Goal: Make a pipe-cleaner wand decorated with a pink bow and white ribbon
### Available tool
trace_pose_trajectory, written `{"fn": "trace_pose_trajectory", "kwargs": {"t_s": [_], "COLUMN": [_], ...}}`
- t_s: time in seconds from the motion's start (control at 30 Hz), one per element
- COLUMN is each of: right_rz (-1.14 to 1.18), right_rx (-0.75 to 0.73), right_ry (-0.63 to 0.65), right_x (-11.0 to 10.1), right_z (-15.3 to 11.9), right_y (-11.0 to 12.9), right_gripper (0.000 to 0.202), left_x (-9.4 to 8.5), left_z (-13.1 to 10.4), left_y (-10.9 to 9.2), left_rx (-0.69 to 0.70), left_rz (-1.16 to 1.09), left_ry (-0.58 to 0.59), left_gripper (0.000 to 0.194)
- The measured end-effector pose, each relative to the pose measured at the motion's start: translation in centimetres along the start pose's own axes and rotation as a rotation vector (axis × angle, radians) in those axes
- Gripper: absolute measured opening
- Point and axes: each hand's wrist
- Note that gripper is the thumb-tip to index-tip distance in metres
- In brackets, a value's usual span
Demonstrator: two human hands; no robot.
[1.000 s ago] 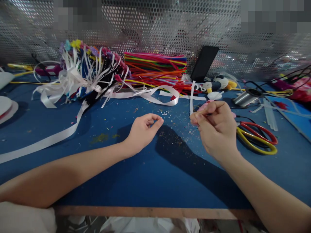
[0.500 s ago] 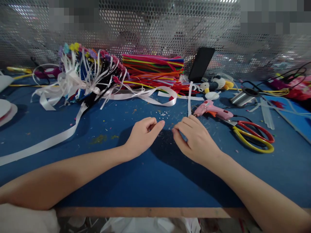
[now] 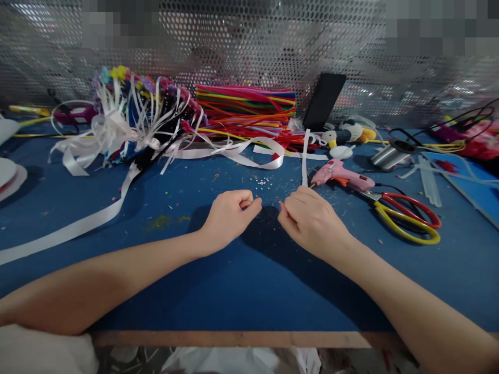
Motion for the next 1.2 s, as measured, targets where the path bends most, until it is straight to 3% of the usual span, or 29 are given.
{"fn": "trace_pose_trajectory", "kwargs": {"t_s": [0.13,0.33,0.5,0.67,0.77,1.07,1.2], "right_rz": [0.306,1.065,1.341,1.361,1.326,1.232,1.240], "right_rx": [0.197,0.479,0.641,0.800,0.845,0.900,0.910], "right_ry": [-0.055,-0.205,-0.280,-0.235,-0.243,-0.338,-0.214], "right_x": [-0.4,0.5,0.4,0.1,0.2,0.3,0.4], "right_z": [-0.1,-0.3,0.5,0.8,0.7,0.7,0.4], "right_y": [0.6,1.1,1.5,1.5,1.5,1.8,1.8], "right_gripper": [0.037,0.027,0.038,0.020,0.006,0.019,0.018], "left_x": [-0.1,0.1,-0.1,-0.5,-0.5,-0.2,0.0], "left_z": [0.0,-0.1,-0.5,-0.8,-1.1,-1.2,-1.1], "left_y": [0.2,0.5,0.2,-0.3,-0.4,0.0,0.4], "left_rx": [-0.068,0.009,0.054,0.111,0.197,0.432,0.475], "left_rz": [-0.131,-0.138,-0.088,-0.143,-0.067,0.051,0.065], "left_ry": [-0.031,-0.019,-0.022,0.006,0.020,-0.036,-0.095], "left_gripper": [0.047,0.050,0.049,0.035,0.024,0.017,0.016]}}
Point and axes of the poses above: each hand's wrist, its own z-axis towards the middle knuckle, its own x-axis out of the palm, y = z × x, and after that the axes turned 3 degrees about -x, right-handed
